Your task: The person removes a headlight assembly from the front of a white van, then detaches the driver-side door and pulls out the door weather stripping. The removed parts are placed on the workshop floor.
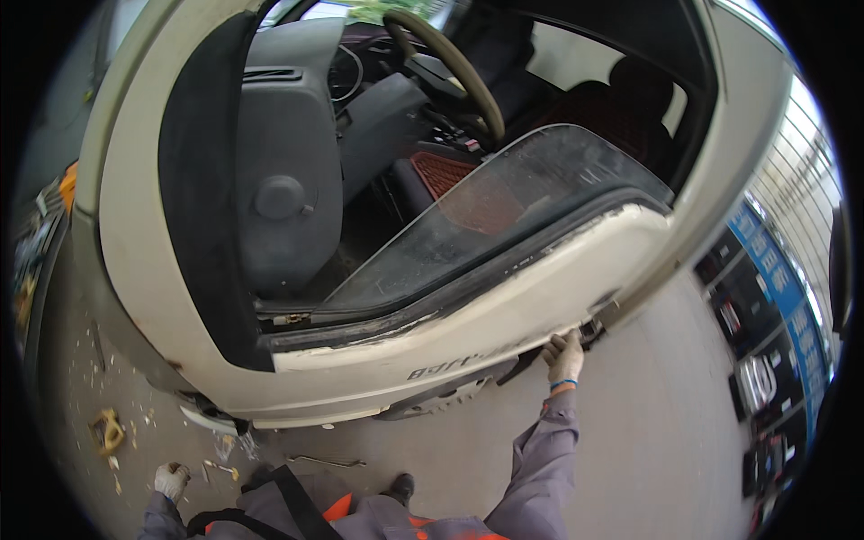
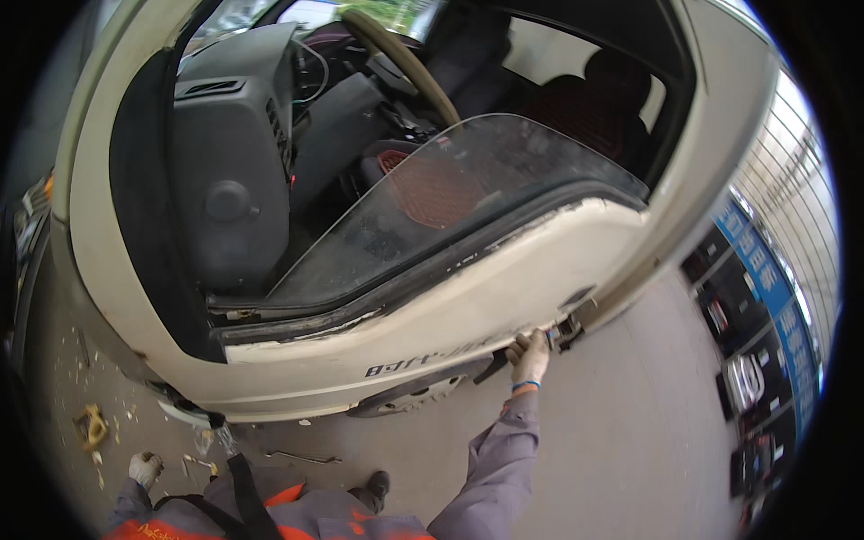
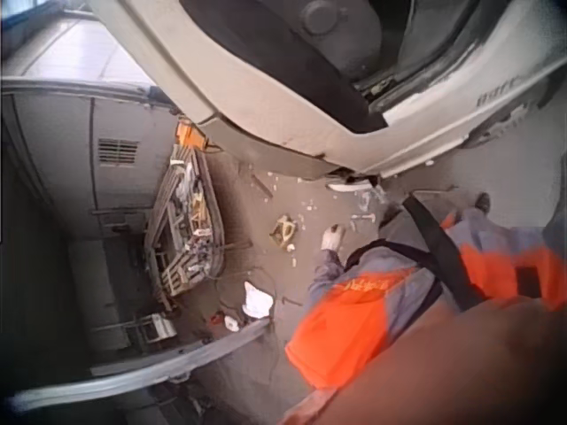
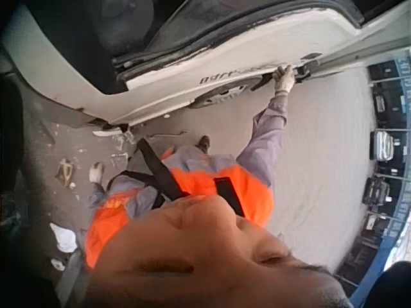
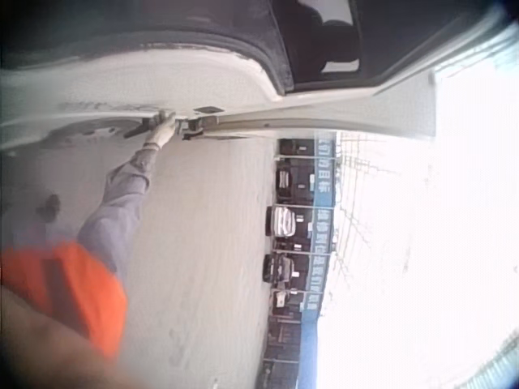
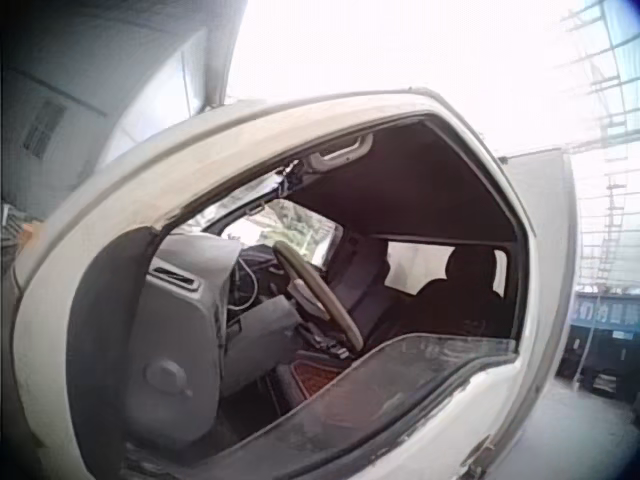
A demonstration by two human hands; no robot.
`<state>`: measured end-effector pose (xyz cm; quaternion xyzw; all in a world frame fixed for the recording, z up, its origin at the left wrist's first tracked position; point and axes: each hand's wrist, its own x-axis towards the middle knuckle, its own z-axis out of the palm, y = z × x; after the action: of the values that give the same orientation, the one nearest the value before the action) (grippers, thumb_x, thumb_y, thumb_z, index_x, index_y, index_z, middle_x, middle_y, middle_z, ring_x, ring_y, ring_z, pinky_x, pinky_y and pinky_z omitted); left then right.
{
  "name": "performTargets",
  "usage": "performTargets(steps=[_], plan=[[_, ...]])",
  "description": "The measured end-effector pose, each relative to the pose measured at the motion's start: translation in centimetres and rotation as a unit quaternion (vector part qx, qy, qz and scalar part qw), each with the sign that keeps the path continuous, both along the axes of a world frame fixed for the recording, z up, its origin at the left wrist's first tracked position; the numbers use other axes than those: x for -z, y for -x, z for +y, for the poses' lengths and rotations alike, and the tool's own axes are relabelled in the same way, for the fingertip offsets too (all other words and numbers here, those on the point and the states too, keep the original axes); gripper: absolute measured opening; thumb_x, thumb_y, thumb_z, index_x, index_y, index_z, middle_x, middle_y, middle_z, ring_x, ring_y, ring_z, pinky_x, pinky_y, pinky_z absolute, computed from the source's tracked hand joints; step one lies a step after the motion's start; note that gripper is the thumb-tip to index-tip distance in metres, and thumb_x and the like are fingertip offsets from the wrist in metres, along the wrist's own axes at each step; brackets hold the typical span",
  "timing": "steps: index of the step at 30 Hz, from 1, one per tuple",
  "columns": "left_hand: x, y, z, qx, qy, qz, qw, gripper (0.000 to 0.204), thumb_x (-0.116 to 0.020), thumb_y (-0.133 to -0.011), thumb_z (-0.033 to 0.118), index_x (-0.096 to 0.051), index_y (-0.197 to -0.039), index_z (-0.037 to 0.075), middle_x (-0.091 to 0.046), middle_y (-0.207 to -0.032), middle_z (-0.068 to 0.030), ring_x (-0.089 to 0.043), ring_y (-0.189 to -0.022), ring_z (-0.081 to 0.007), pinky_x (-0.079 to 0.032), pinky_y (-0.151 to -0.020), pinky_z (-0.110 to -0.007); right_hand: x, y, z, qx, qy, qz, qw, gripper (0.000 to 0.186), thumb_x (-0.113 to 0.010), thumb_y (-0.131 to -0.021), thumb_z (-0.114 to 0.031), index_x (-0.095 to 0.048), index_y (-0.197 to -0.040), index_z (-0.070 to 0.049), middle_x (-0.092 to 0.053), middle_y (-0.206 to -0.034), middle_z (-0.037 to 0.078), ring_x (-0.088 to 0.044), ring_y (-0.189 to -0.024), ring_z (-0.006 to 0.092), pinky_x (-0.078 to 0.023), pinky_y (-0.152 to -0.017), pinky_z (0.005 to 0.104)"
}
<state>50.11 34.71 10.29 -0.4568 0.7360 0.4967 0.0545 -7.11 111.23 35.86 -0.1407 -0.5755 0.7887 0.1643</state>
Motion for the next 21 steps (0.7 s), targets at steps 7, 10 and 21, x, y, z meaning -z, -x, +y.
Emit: performTargets(steps=[7,10,21], plan=[[4.4,-19.2,28.8,-0.029,-0.008,-0.29,0.957,0.051,-0.078,-0.086,0.037,-0.074,-0.122,0.001,-0.078,-0.11,-0.0178,-0.074,-0.096,-0.028,-0.058,-0.086,-0.037,-4.5,12.3,17.5,-0.01,0.031,-0.033,0.999,0.083,-0.072,-0.085,-0.07,-0.062,-0.129,0.0,-0.063,-0.112,0.011,-0.058,-0.084,0.0172,-0.053,-0.072,0.0339],[5.4,-22.7,40.9,-0.119,-0.074,-0.28,0.95,0.066,-0.085,-0.075,0.05,-0.076,-0.121,0.003,-0.077,-0.115,-0.0196,-0.075,-0.101,-0.0273,-0.058,-0.09,-0.037,-5.2,16.9,19.6,-0.022,0.071,-0.018,0.997,0.064,-0.066,-0.095,-0.056,-0.061,-0.139,-0.011,-0.068,-0.121,0.008,-0.065,-0.099,0.0203,-0.055,-0.081,0.0331],[2.0,-15.8,51.3,-0.173,0.051,-0.215,0.96,0.049,-0.07,-0.088,0.044,-0.078,-0.113,0.003,-0.079,-0.103,-0.016,-0.076,-0.097,-0.0293,-0.058,-0.089,-0.041,-1.4,25.1,28.1,0.02,-0.406,0.061,0.912,0.149,-0.1,-0.055,-0.029,-0.004,-0.164,0.003,-0.028,-0.161,0.036,-0.044,-0.143,0.0488,-0.044,-0.118,0.0485]])
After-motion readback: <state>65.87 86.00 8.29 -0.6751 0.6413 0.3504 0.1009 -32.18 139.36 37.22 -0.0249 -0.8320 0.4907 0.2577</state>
